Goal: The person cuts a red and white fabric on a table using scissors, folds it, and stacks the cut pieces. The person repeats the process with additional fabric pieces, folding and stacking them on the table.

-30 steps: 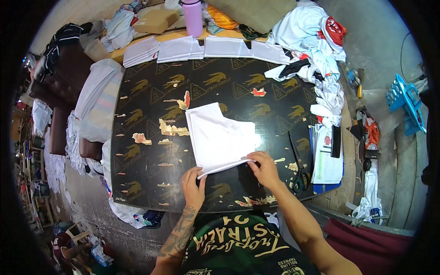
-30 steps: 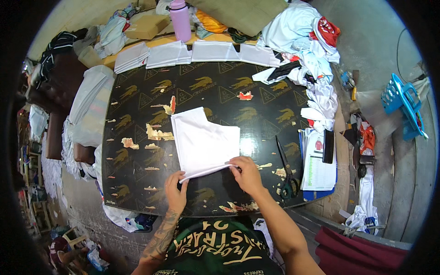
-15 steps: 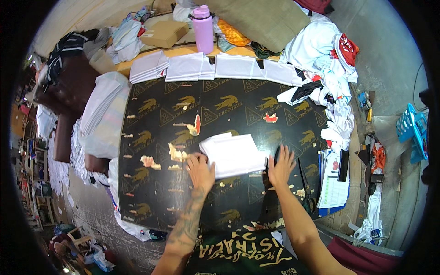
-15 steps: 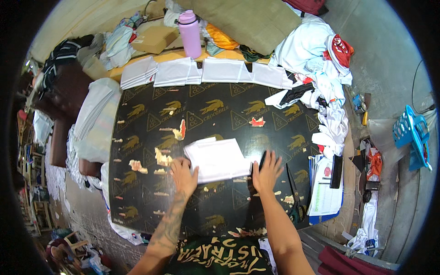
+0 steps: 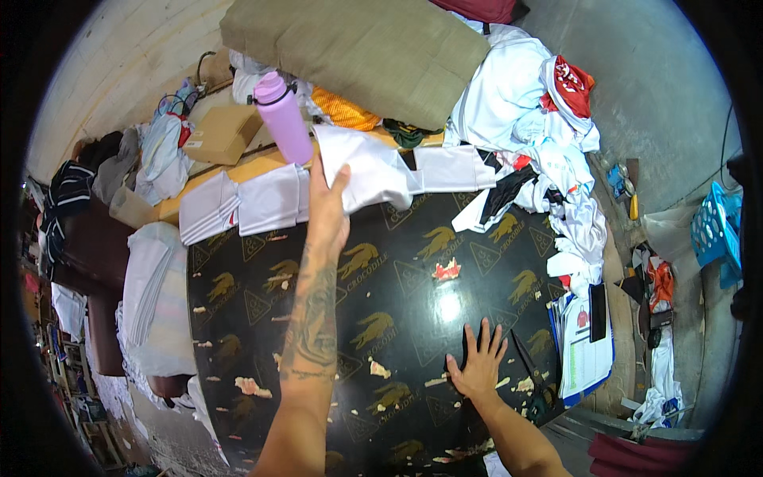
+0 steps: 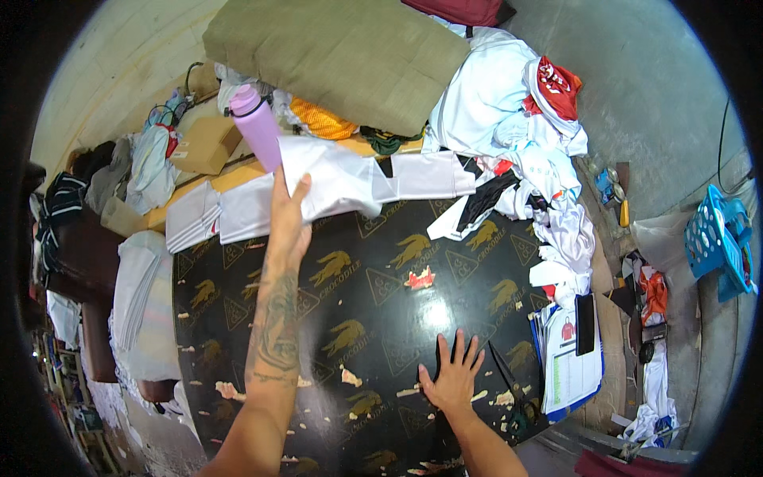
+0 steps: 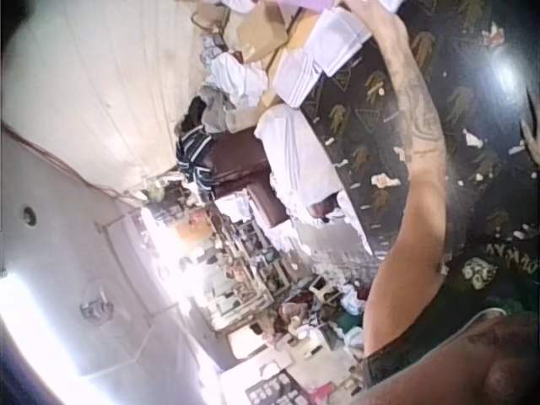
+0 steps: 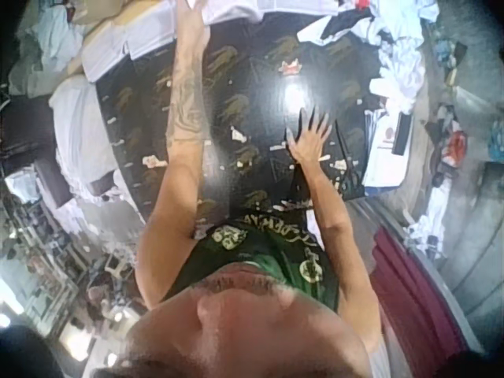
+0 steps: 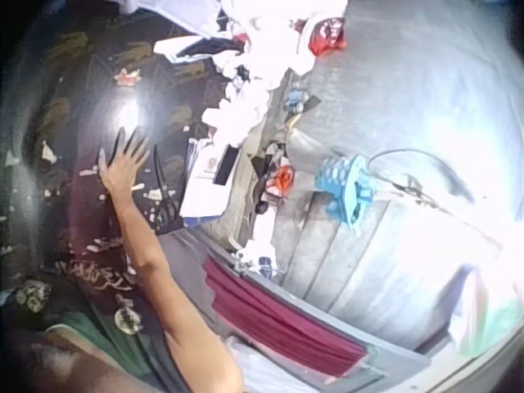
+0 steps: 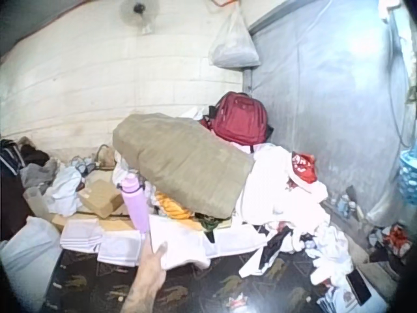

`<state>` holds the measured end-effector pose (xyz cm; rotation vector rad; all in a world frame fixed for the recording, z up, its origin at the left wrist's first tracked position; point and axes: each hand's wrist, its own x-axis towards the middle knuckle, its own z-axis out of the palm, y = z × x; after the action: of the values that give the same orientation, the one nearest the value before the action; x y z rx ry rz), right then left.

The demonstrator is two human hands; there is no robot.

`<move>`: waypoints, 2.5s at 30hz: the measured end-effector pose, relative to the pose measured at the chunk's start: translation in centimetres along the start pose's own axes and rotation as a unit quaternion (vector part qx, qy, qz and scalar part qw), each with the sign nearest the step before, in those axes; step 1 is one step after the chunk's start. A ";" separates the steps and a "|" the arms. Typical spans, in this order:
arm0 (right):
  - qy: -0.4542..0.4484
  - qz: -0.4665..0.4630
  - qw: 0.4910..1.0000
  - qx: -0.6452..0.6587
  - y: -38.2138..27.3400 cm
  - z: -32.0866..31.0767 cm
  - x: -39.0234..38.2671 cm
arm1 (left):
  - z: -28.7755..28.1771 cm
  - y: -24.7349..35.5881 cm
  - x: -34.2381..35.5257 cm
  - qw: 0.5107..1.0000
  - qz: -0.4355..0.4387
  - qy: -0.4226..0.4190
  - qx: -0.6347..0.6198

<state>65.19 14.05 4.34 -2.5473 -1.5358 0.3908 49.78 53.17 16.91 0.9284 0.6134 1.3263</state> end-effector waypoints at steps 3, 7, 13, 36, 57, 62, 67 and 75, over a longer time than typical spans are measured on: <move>-0.011 0.000 1.000 0.003 0.1 0.1 0.1 | -1.9 -1.1 5.5 0.999 -0.034 -0.028 -0.001; -0.023 0.006 1.000 0.001 0.1 0.0 0.2 | -7.8 -6.5 9.7 0.988 -0.016 -0.021 0.155; -0.023 0.002 1.000 -0.005 0.2 0.1 0.2 | -13.2 -11.6 10.4 0.828 -0.096 0.015 0.552; 0.003 -0.022 1.000 0.013 0.9 0.6 -0.5 | -6.1 -14.1 -2.7 0.650 0.182 -0.069 0.735; 0.298 -0.065 0.897 0.320 9.6 -8.6 15.1 | -0.3 -13.0 -29.4 0.563 -0.052 -0.026 0.825; 0.006 -0.063 0.964 0.257 15.8 -10.9 7.0 | -0.2 -12.7 -29.4 0.568 -0.054 -0.026 0.821; -0.129 -0.048 0.972 0.191 19.2 -10.2 -4.8 | -0.6 -12.9 -29.5 0.574 -0.046 -0.020 0.817; -0.006 -0.110 0.972 0.208 13.1 -10.1 5.9 | -1.2 -13.1 -29.6 0.581 -0.024 -0.012 0.813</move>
<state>81.88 13.28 9.82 -2.0396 -1.5278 0.6224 50.67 24.72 1.52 2.3141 1.9142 0.2987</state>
